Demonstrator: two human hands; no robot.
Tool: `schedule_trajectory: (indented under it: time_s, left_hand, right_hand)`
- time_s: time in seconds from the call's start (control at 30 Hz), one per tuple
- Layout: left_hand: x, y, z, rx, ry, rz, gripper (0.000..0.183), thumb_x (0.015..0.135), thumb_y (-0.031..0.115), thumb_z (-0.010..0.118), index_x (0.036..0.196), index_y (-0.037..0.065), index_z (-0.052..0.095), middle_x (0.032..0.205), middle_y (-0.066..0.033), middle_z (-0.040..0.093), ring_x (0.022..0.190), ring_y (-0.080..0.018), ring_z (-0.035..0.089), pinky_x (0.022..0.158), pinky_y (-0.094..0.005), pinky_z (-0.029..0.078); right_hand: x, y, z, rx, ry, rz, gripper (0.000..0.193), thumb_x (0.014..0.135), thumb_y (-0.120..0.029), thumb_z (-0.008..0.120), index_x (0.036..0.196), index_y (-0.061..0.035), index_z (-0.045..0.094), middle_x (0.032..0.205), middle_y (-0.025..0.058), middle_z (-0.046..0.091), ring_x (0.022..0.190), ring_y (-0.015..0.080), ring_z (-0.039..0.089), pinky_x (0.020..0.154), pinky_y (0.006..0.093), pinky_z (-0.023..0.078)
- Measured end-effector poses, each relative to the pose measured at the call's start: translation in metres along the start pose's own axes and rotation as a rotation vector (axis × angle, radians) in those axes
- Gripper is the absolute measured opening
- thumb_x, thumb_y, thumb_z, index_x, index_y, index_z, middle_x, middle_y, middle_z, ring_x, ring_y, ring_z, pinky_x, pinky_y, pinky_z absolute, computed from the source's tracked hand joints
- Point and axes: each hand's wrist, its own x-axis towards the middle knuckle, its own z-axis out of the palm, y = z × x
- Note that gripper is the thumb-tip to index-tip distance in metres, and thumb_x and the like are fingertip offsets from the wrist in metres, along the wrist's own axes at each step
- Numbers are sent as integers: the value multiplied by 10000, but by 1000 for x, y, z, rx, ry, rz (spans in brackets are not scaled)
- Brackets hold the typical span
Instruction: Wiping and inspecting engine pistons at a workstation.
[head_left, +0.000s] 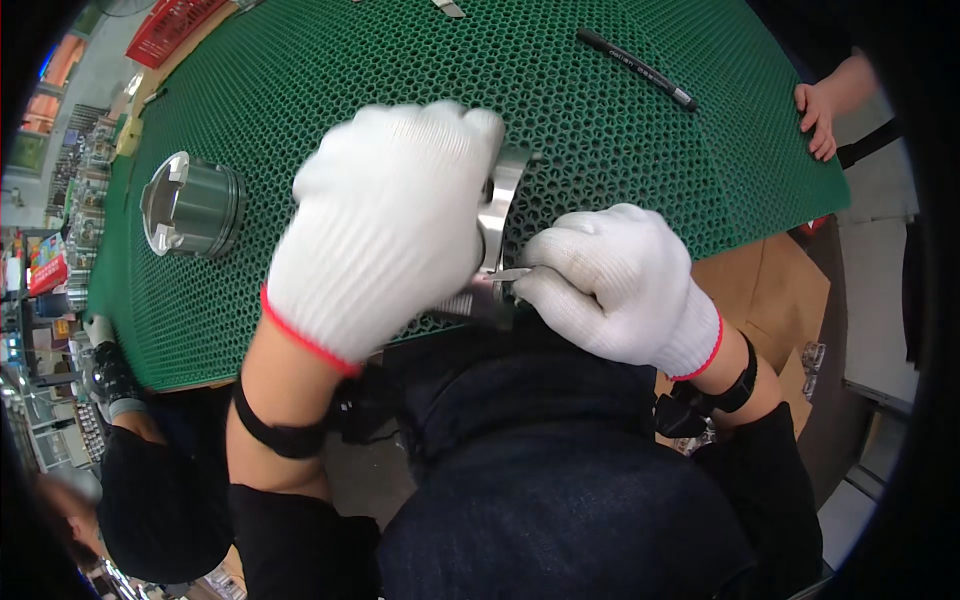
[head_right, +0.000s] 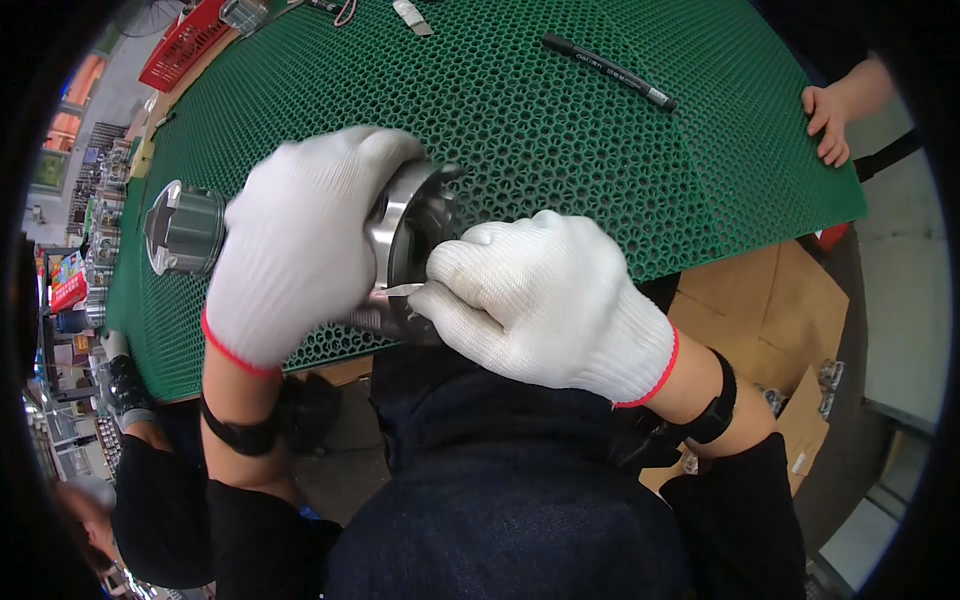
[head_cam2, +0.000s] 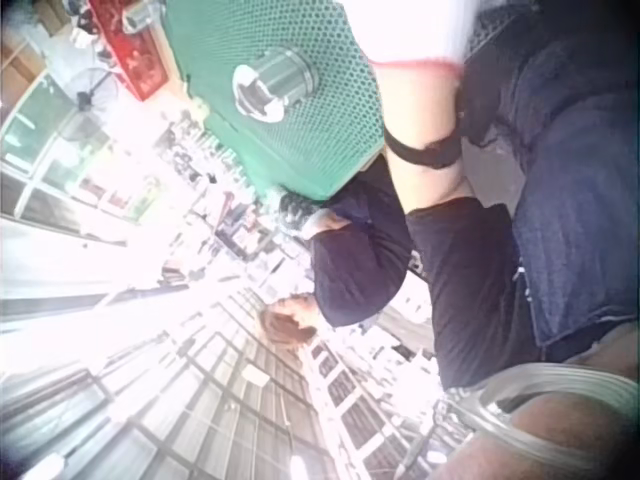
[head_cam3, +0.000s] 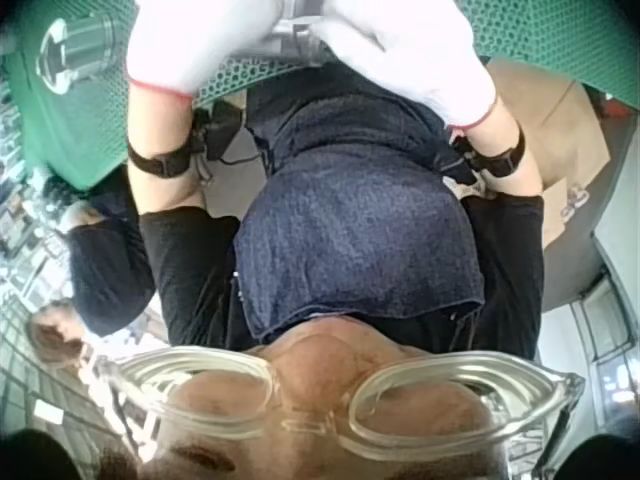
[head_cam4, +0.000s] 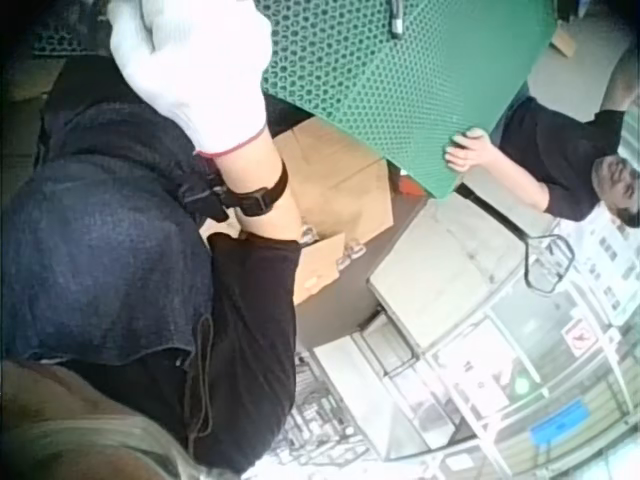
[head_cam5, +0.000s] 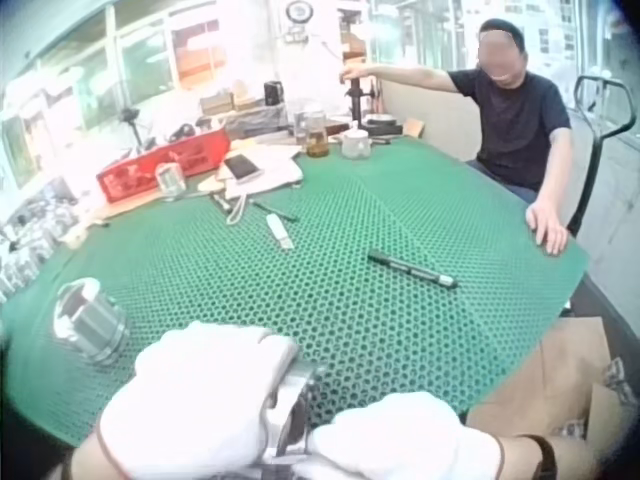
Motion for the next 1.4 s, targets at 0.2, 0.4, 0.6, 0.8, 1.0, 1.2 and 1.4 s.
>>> schedule_trajectory:
  time_s: [0.2,0.4,0.6,0.8,1.0,1.2,1.4]
  left_hand:
    - [40,-13,-23,1,-355,14,236,756,269,652,925,115,711,807,-126,688,787,-321,685,682,-419,557]
    - [46,5,-12,-56,-310,128,219,647,213,726,806,64,747,772,-142,702,783,-296,705,699,-386,566]
    - [-31,-38,12,-477,391,28,386,775,186,652,1139,64,612,1104,-148,636,1033,-319,626,851,-402,527]
    - [-107,-29,82,-1097,818,-620,605,868,229,634,1382,58,366,1375,-169,472,1265,-284,473,1069,-383,392]
    - [-101,-31,76,-835,642,-444,1083,630,270,851,1471,-19,233,1427,-254,398,1339,-340,403,1095,-386,355]
    - [-129,-64,81,-686,580,-387,558,801,121,708,1312,43,498,1250,-174,565,1098,-306,593,983,-394,467]
    - [-47,-63,50,-492,605,-91,379,772,200,703,1121,71,628,1157,-145,628,1066,-309,615,924,-369,508]
  right_hand:
    - [11,4,-18,-452,-80,-267,229,763,-281,698,683,-128,548,585,33,473,521,240,533,500,381,420]
    - [-5,-6,-32,-597,-344,-169,213,750,-210,669,610,-61,610,531,72,535,470,237,537,502,371,433]
    - [-27,14,-17,26,-176,-3,245,742,-224,567,624,-38,674,528,111,586,474,255,583,496,358,473]
    - [-43,19,-16,202,-274,224,258,685,-139,481,640,22,678,500,100,577,434,175,556,486,305,460]
    - [-28,3,-19,536,-470,356,263,712,-71,481,777,49,706,600,111,634,479,117,566,473,252,454]
    - [-42,3,-28,752,-422,612,265,810,-139,508,852,52,687,645,47,593,547,85,503,506,246,417]
    - [-29,-6,-32,897,-276,665,260,889,-182,521,931,24,674,798,66,672,575,81,528,546,230,434]
